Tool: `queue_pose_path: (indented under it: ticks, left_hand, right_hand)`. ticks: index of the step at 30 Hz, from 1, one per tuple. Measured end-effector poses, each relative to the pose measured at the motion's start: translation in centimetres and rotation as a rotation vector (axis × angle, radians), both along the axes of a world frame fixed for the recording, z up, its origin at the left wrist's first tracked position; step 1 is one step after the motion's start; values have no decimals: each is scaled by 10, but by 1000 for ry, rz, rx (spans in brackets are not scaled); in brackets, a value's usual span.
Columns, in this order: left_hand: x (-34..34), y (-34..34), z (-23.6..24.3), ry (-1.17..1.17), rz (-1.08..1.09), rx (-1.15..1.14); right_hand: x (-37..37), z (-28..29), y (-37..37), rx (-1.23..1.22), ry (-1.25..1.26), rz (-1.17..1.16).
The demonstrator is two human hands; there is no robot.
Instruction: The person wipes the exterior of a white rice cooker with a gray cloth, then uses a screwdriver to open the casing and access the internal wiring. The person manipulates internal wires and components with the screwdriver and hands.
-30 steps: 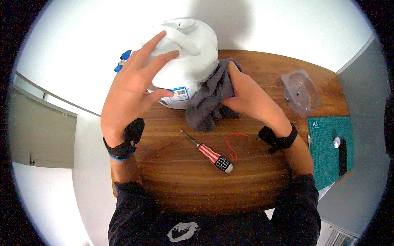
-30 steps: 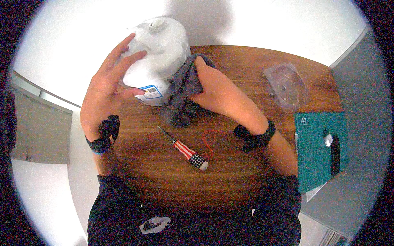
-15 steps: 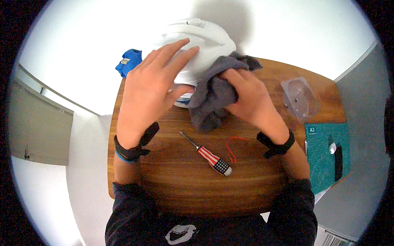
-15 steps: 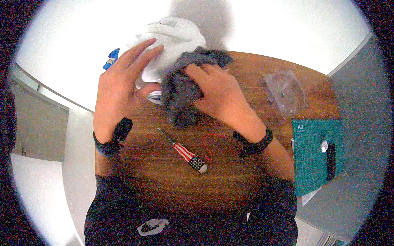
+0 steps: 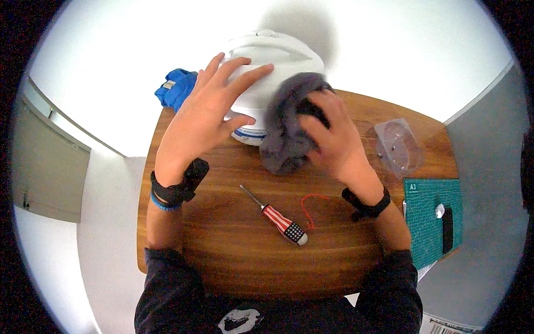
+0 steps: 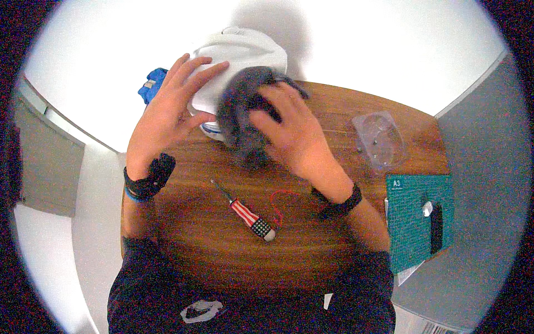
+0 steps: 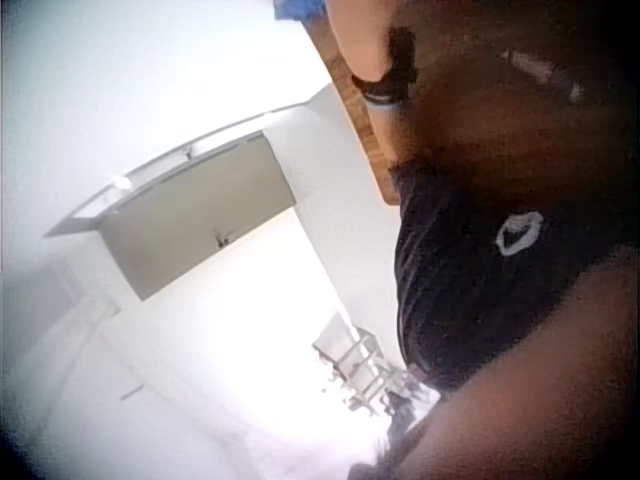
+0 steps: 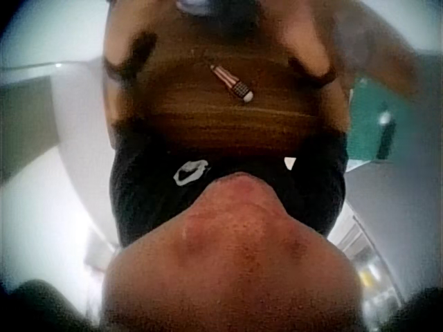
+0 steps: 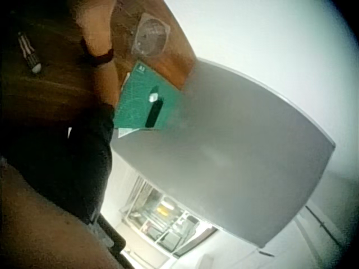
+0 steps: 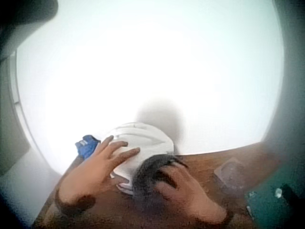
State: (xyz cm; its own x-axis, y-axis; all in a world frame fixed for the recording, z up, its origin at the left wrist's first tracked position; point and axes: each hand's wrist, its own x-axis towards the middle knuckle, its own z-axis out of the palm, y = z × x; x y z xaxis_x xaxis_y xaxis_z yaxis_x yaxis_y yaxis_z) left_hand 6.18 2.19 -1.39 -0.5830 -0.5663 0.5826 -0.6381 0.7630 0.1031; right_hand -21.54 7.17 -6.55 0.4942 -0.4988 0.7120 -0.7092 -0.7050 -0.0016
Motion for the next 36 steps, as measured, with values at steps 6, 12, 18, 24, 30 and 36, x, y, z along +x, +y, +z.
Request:
queue_pose_path:
  ticks: [6, 12, 18, 24, 30, 36]
  left_hand:
    - [3, 2, 4, -26, 6, 23]
    - [2, 2, 10, -59, 18, 64]
    - [11, 3, 14, -43, -11, 48]
    - [14, 1, 25, -6, -118, 66]
    - [28, -9, 25, -40, -210, 117]
    - [25, -17, 25, 127, -410, 253]
  right_hand:
    - [5, 7, -22, 42, -83, 3]
    - [-56, -3, -54, 482, -365, -212]
    - [-46, -1, -46, 648, -538, -97]
    - [-53, 16, -45, 682, -552, -6]
    - [-64, 32, -72, 891, -684, -96]
    - [-51, 29, -77, 800, -823, -54]
